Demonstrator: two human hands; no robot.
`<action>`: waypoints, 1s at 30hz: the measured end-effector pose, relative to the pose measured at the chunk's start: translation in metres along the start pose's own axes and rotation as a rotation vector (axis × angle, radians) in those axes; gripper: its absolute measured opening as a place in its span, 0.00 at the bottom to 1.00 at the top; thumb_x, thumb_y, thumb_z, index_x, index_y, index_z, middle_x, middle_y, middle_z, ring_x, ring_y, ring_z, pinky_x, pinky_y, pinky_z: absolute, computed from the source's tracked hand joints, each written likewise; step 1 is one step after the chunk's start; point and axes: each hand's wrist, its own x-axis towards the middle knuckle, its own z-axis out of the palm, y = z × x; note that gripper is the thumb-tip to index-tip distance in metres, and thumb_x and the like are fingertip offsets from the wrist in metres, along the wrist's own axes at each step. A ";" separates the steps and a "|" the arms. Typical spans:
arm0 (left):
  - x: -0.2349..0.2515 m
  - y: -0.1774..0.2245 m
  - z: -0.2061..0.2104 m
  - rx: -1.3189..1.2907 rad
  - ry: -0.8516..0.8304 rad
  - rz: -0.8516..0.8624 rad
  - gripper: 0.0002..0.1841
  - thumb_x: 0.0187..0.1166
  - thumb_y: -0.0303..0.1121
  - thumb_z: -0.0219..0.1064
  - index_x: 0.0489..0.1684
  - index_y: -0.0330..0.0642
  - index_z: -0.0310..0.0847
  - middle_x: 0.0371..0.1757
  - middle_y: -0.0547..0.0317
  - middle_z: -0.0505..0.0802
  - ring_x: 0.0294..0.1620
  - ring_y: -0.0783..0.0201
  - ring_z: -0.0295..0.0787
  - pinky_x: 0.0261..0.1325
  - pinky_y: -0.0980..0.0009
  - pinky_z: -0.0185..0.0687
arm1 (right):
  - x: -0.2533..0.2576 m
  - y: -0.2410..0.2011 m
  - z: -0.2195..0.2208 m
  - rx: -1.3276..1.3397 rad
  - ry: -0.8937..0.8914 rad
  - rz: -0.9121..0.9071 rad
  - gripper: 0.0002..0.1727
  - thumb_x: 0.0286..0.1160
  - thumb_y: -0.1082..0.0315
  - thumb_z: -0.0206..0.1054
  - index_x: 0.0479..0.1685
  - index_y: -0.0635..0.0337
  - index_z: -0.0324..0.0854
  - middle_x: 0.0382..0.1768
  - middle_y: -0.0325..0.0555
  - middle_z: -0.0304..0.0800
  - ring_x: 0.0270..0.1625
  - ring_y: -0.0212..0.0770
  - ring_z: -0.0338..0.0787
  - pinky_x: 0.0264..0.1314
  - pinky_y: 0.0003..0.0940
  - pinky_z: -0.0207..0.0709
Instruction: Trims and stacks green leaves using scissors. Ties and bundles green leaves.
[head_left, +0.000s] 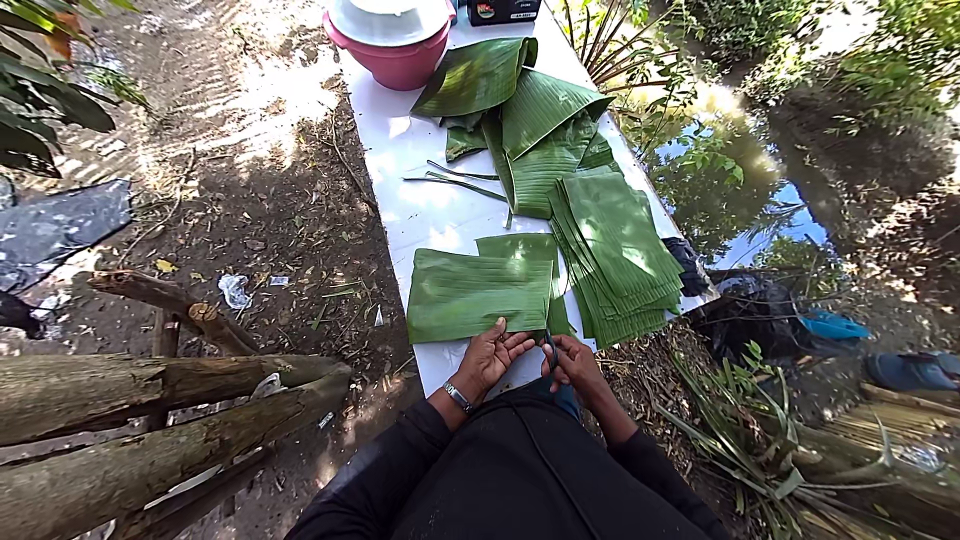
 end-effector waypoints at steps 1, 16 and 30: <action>-0.001 0.000 0.000 0.000 -0.001 0.000 0.18 0.95 0.36 0.49 0.70 0.29 0.67 0.54 0.32 0.91 0.49 0.42 0.96 0.54 0.51 0.93 | 0.001 -0.002 0.000 -0.003 0.005 -0.001 0.11 0.87 0.68 0.60 0.56 0.68 0.78 0.21 0.42 0.88 0.13 0.30 0.79 0.16 0.26 0.78; -0.001 0.002 -0.002 -0.021 -0.005 0.002 0.19 0.95 0.36 0.49 0.72 0.30 0.66 0.55 0.31 0.91 0.50 0.41 0.95 0.55 0.50 0.93 | 0.003 0.000 0.009 -0.021 0.073 -0.014 0.11 0.85 0.71 0.64 0.56 0.71 0.78 0.22 0.45 0.88 0.14 0.33 0.82 0.15 0.28 0.79; -0.005 0.002 -0.001 -0.002 -0.020 -0.006 0.18 0.95 0.36 0.49 0.70 0.30 0.68 0.54 0.32 0.91 0.49 0.42 0.96 0.54 0.51 0.93 | 0.011 -0.009 0.002 0.007 0.020 0.008 0.11 0.90 0.67 0.56 0.52 0.67 0.77 0.20 0.43 0.88 0.12 0.31 0.79 0.15 0.26 0.78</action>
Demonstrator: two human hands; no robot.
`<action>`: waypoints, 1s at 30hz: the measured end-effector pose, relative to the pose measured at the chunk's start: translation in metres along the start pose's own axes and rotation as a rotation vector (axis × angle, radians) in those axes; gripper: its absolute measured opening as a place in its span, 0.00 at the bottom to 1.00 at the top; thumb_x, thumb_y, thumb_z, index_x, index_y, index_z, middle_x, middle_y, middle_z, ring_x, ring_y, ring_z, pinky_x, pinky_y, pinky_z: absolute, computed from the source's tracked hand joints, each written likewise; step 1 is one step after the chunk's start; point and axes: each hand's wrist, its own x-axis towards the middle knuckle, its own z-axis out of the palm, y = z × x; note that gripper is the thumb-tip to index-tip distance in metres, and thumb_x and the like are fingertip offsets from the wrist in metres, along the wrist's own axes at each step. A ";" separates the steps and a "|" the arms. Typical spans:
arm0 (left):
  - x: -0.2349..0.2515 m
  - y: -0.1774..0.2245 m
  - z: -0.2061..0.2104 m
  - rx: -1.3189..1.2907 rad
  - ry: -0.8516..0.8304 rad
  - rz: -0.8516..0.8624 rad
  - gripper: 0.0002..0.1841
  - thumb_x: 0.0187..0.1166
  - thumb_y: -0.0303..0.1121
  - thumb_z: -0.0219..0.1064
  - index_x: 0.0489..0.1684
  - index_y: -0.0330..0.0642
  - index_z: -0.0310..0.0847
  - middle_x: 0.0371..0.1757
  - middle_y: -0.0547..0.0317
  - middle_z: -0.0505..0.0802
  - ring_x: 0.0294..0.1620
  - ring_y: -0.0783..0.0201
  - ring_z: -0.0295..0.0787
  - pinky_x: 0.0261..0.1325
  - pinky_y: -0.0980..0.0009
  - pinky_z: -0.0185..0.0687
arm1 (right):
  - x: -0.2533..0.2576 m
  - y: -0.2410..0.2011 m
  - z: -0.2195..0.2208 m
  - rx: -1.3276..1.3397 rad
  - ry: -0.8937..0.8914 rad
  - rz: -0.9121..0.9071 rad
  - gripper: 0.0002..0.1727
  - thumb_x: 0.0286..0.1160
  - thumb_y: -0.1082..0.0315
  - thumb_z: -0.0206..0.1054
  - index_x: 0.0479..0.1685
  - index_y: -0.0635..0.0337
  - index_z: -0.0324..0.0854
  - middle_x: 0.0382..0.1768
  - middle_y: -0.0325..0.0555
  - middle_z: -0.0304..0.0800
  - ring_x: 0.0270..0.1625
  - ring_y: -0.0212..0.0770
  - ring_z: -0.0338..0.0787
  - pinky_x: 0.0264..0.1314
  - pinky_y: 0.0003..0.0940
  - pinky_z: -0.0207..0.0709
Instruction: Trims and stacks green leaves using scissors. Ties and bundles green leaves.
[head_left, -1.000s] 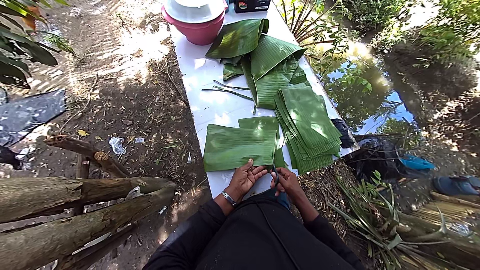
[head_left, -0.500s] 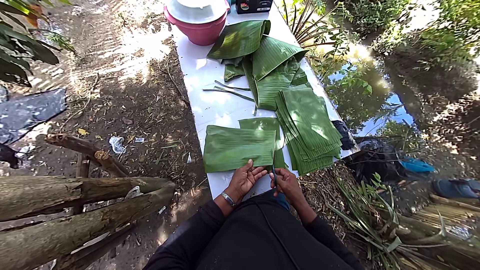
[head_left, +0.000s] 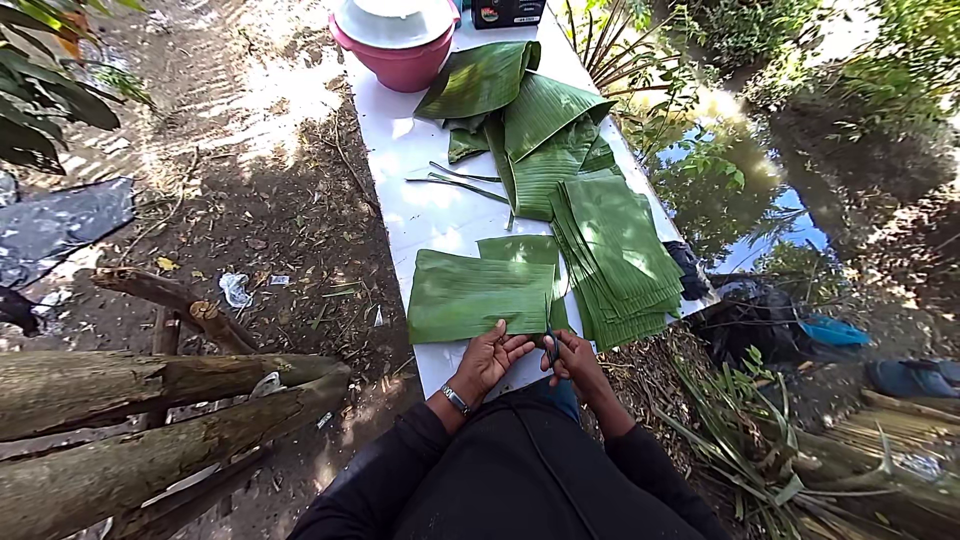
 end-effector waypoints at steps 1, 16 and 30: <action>-0.001 0.000 0.000 0.001 -0.002 -0.003 0.18 0.95 0.36 0.49 0.70 0.30 0.68 0.54 0.32 0.91 0.50 0.42 0.95 0.54 0.51 0.93 | 0.001 -0.001 0.000 -0.001 0.007 0.000 0.11 0.90 0.67 0.56 0.51 0.68 0.77 0.20 0.43 0.87 0.11 0.31 0.79 0.15 0.26 0.78; -0.001 0.000 0.000 -0.002 0.002 -0.006 0.18 0.94 0.36 0.49 0.70 0.29 0.68 0.54 0.31 0.91 0.50 0.41 0.96 0.54 0.51 0.93 | 0.000 -0.004 0.001 -0.055 0.061 0.004 0.11 0.83 0.72 0.67 0.56 0.71 0.79 0.23 0.45 0.89 0.15 0.33 0.83 0.15 0.27 0.78; -0.009 0.000 0.003 -0.002 -0.011 -0.022 0.17 0.95 0.35 0.49 0.68 0.30 0.69 0.53 0.33 0.92 0.49 0.42 0.96 0.53 0.52 0.94 | 0.013 -0.013 0.003 -0.010 0.069 0.017 0.09 0.89 0.68 0.60 0.50 0.68 0.77 0.19 0.44 0.87 0.10 0.30 0.77 0.13 0.25 0.75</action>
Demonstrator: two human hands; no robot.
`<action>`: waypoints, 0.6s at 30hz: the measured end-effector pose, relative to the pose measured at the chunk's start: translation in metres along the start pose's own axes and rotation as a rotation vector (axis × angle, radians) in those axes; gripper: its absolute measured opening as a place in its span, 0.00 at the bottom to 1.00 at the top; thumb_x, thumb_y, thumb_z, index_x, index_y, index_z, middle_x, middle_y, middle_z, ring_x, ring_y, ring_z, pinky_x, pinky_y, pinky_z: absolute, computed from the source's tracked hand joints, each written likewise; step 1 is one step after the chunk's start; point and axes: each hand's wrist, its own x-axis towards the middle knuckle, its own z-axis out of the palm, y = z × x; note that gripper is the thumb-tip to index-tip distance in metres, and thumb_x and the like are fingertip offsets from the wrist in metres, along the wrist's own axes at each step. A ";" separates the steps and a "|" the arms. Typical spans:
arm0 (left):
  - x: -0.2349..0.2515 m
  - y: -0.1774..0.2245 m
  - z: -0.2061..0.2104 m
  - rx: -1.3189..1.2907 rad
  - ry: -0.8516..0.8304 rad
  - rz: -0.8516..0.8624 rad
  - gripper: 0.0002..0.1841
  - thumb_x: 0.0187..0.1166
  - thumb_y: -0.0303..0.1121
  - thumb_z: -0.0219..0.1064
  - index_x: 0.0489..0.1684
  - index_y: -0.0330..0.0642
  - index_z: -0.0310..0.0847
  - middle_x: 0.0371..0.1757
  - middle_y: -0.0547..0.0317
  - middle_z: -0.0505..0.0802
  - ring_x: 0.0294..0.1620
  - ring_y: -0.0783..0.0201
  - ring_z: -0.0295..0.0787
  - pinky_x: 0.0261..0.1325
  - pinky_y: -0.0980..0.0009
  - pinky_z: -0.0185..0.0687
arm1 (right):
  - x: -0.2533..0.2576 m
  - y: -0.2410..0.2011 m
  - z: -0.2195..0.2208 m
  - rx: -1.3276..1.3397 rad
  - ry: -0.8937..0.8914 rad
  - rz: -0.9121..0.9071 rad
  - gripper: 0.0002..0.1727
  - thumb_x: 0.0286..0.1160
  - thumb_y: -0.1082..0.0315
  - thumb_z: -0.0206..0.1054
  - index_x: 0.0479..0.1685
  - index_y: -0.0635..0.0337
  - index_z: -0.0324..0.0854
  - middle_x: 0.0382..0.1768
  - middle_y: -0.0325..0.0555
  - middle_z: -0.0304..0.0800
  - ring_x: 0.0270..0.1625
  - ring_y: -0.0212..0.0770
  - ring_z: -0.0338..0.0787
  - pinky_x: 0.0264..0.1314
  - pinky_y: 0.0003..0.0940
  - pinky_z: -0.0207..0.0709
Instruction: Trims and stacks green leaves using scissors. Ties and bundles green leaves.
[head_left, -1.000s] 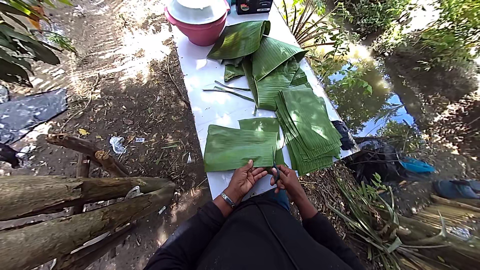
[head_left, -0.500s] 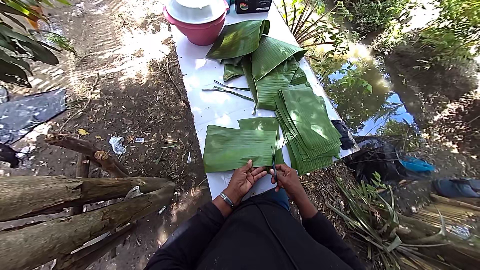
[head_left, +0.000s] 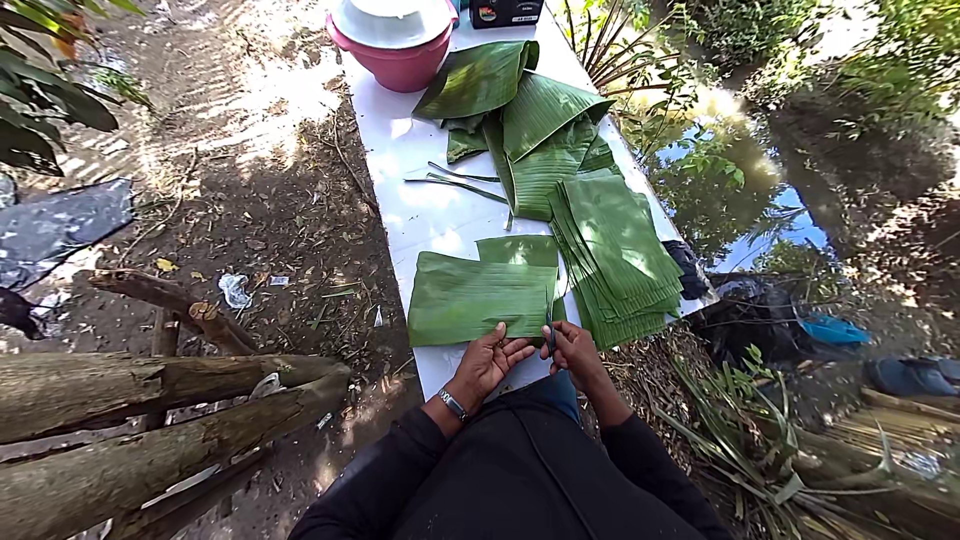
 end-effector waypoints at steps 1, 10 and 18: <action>0.000 0.000 0.000 0.000 -0.001 -0.001 0.17 0.95 0.35 0.49 0.68 0.30 0.69 0.53 0.33 0.92 0.49 0.42 0.96 0.53 0.52 0.94 | 0.000 0.001 0.000 -0.005 0.005 0.001 0.09 0.88 0.69 0.61 0.50 0.68 0.77 0.19 0.44 0.87 0.11 0.31 0.77 0.13 0.25 0.75; -0.003 0.002 -0.002 0.010 0.006 0.000 0.17 0.95 0.35 0.49 0.67 0.29 0.69 0.53 0.33 0.92 0.49 0.43 0.96 0.53 0.52 0.94 | -0.001 0.001 0.002 -0.035 0.010 -0.013 0.09 0.85 0.71 0.64 0.52 0.70 0.78 0.21 0.45 0.88 0.13 0.32 0.80 0.13 0.25 0.75; -0.005 0.005 -0.003 0.016 -0.001 -0.004 0.17 0.94 0.35 0.49 0.68 0.30 0.69 0.53 0.33 0.92 0.49 0.43 0.96 0.53 0.52 0.94 | 0.013 -0.011 0.003 -0.034 0.022 0.043 0.12 0.90 0.65 0.59 0.47 0.68 0.78 0.18 0.45 0.87 0.10 0.30 0.78 0.12 0.24 0.73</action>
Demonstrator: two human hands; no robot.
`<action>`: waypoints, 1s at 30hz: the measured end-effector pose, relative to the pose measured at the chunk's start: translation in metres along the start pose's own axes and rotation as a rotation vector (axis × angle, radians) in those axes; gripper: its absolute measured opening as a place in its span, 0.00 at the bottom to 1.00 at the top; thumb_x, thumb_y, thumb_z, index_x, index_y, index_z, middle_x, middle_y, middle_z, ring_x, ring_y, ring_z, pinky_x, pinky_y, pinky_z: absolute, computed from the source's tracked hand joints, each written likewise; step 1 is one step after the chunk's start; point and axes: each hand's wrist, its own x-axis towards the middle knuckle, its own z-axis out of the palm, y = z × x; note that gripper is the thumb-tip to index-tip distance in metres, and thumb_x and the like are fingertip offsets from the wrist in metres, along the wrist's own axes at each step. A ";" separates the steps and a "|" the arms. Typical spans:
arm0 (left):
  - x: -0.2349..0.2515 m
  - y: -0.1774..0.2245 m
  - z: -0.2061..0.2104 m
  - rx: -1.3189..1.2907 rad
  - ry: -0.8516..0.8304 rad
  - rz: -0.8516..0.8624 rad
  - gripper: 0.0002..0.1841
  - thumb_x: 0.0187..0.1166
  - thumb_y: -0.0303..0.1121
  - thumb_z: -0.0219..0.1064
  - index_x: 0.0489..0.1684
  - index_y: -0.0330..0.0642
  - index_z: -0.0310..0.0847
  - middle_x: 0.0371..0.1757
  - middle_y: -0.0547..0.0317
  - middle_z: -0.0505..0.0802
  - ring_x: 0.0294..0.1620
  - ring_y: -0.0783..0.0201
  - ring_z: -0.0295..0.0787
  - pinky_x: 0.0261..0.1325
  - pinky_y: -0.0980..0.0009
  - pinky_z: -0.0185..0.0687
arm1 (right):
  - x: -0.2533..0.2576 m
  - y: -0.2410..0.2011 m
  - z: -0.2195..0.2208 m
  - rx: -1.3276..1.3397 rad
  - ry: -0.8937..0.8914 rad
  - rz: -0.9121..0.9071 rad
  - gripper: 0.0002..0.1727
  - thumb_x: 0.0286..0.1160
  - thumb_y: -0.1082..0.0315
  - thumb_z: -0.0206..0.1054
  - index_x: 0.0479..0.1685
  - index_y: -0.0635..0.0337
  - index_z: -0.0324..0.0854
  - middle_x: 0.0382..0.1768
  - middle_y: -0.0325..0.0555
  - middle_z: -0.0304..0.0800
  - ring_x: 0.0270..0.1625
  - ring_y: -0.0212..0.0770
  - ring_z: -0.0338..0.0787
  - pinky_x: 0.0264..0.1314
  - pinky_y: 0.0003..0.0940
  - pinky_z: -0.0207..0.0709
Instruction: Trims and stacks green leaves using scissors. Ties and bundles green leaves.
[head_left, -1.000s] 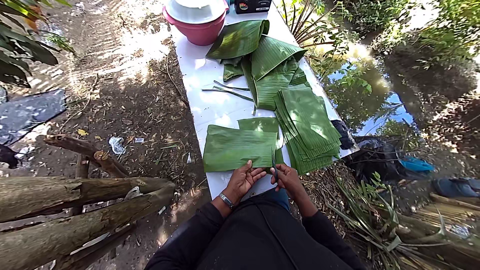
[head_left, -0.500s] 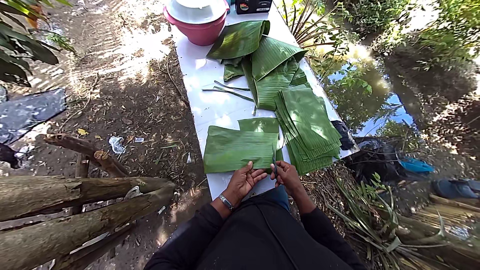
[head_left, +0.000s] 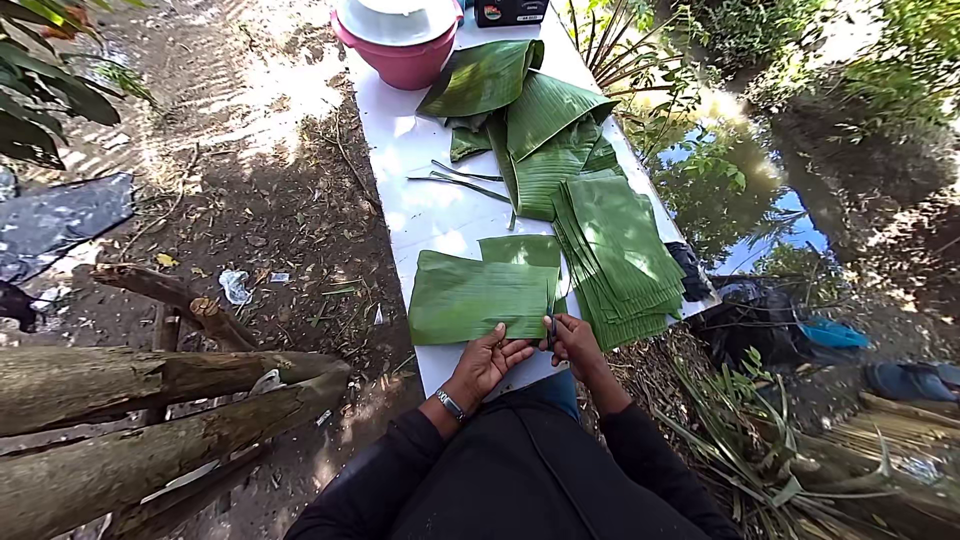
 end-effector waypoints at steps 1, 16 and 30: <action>0.000 0.000 -0.001 -0.004 -0.003 -0.001 0.17 0.94 0.35 0.49 0.68 0.30 0.69 0.53 0.33 0.92 0.49 0.42 0.96 0.53 0.52 0.94 | 0.001 -0.001 0.001 0.002 0.002 -0.001 0.12 0.90 0.65 0.60 0.47 0.68 0.78 0.18 0.45 0.87 0.10 0.30 0.78 0.12 0.24 0.73; -0.001 0.005 -0.002 0.002 0.019 -0.011 0.16 0.94 0.35 0.50 0.68 0.30 0.69 0.53 0.33 0.92 0.48 0.43 0.96 0.52 0.52 0.94 | 0.003 0.001 -0.001 0.009 -0.002 0.013 0.10 0.88 0.67 0.62 0.46 0.68 0.79 0.20 0.45 0.89 0.10 0.29 0.77 0.10 0.22 0.69; -0.006 0.004 -0.002 0.001 0.027 -0.005 0.17 0.94 0.35 0.50 0.68 0.30 0.69 0.53 0.33 0.92 0.49 0.42 0.96 0.53 0.51 0.94 | 0.015 0.001 0.000 -0.001 0.012 -0.044 0.10 0.85 0.68 0.65 0.41 0.68 0.79 0.16 0.40 0.79 0.09 0.28 0.68 0.10 0.23 0.68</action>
